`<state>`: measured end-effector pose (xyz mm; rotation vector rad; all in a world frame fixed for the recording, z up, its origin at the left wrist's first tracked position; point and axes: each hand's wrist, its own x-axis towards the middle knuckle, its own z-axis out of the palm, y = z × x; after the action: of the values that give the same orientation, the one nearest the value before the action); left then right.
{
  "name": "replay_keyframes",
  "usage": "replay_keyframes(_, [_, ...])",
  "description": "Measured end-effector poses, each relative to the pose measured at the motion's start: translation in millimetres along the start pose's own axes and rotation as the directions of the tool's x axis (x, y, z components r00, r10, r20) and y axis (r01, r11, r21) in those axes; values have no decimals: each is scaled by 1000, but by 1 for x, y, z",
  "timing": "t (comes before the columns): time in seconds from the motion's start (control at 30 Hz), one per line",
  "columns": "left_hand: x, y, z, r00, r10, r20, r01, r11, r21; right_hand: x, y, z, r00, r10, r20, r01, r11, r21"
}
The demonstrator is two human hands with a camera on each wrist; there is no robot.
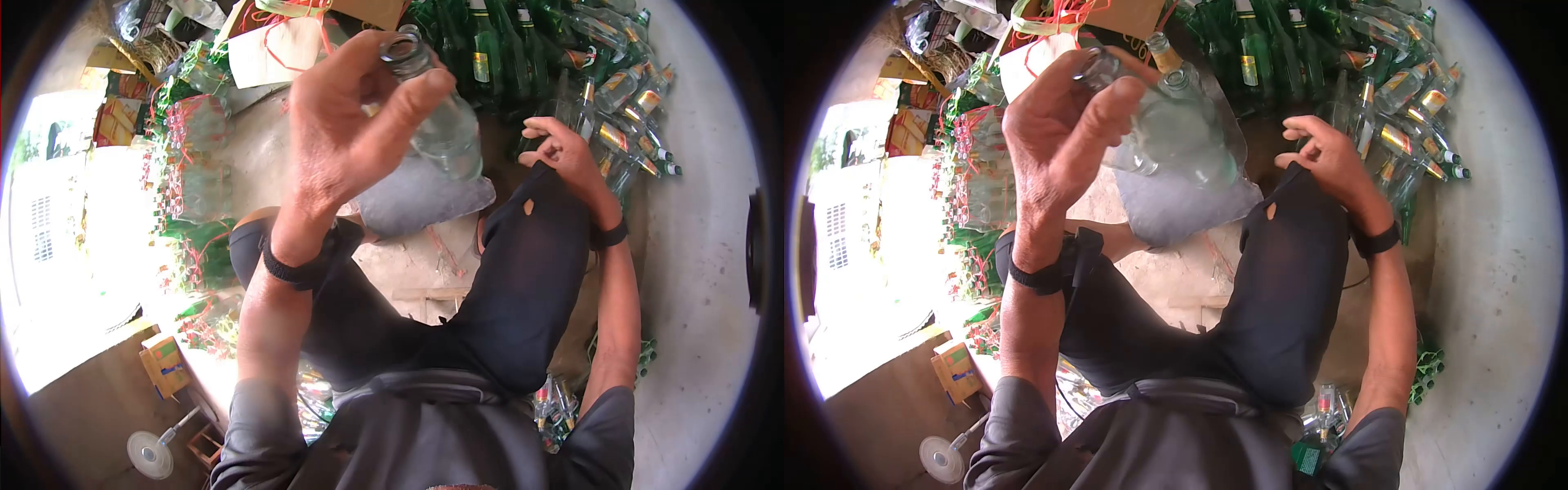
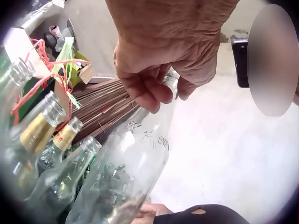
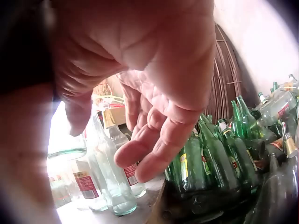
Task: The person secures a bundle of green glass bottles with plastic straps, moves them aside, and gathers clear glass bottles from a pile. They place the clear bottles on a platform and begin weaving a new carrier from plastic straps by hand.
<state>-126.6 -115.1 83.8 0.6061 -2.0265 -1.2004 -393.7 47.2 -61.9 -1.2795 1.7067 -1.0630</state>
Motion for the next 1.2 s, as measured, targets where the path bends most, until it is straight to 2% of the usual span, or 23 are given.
replay_keyframes(0.03, [-4, 1, -5, 999, -7, -34, 8, 999, 37, -4, 11, 0, 997, 59, -48, -56, 996, 67])
replay_keyframes(0.1, [-18, 6, -13, 997, -51, -65, 53, 998, 38, -15, 28, -2, 996, 68, -61, -64, 996, 59])
replay_keyframes(0.17, [-34, -2, -24, 1000, -16, -14, 18, 993, 117, -26, 39, 0, 991, 95, -99, -74, 977, 200])
replay_keyframes(0.2, [-42, -5, -24, 998, 5, -63, 1, 996, 92, -31, 43, 2, 986, 155, -69, -128, 947, 295])
replay_keyframes(0.23, [-49, -8, -28, 998, 4, -66, 3, 995, 96, -36, 42, 4, 986, 152, -65, -126, 946, 297])
replay_keyframes(0.3, [-61, -13, -36, 988, -153, -32, 156, 980, 122, -44, 41, 3, 988, 151, -18, -139, 946, 292])
replay_keyframes(0.33, [-65, -13, -37, 983, -182, -35, 184, 977, 109, -45, 36, 4, 996, 84, -37, -76, 978, 194])
replay_keyframes(0.37, [-69, -15, -38, 982, -183, -40, 186, 976, 112, -47, 30, 8, 996, 81, -32, -73, 978, 195])
replay_keyframes(0.43, [-79, -23, -41, 970, -238, -60, 244, 957, 158, -51, 14, 15, 995, -78, -59, 84, 990, 116])
replay_keyframes(0.47, [-82, -27, -41, 968, -238, -75, 248, 949, 192, -52, 13, 16, 995, -79, -53, 85, 989, 121])
replay_keyframes(0.53, [-88, -38, -44, 960, -267, -82, 278, 939, 202, -53, 13, 15, 997, -72, 2, 70, 981, 183])
replay_keyframes(0.57, [-89, -44, -45, 953, -290, -86, 301, 930, 209, -53, 13, 16, 997, -75, 5, 72, 980, 184])
replay_keyframes(0.63, [-92, -56, -48, 956, -280, -89, 294, 927, 232, -53, 14, 20, 996, -90, -28, 94, 935, 343])
replay_keyframes(0.67, [-92, -61, -50, 947, -308, -91, 321, 913, 252, -53, 14, 20, 996, -90, -27, 93, 934, 345])
replay_keyframes(0.73, [-93, -63, -51, 938, -333, -94, 346, 897, 275, -53, 15, 19, 985, -169, -32, 172, 979, 112])
replay_keyframes(0.77, [-93, -64, -51, 925, -365, -107, 380, 881, 283, -53, 15, 21, 985, -170, -32, 173, 978, 113])
replay_keyframes(0.83, [-95, -66, -50, 910, -396, -119, 414, 863, 290, -57, 14, 27, 872, -461, -164, 460, 887, -46])
replay_keyframes(0.87, [-96, -67, -50, 907, -407, -110, 421, 863, 279, -59, 11, 26, 872, -461, -163, 460, 887, -45])
replay_keyframes(0.93, [-97, -71, -50, 904, -416, -100, 427, 863, 269, -64, 2, 20, 962, -267, -57, 273, 937, 216])
replay_keyframes(0.97, [-97, -72, -50, 904, -417, -99, 427, 863, 269, -66, 0, 21, 962, -267, -58, 273, 937, 216])
replay_keyframes(1.07, [-97, -75, -49, 906, -413, -98, 423, 863, 275, -73, -4, 23, 988, -136, -78, 150, 963, 224])
replay_keyframes(1.2, [-94, -61, -47, 890, -444, -107, 453, 828, 330, -86, 19, 30, 983, -79, -164, 124, 951, 283])
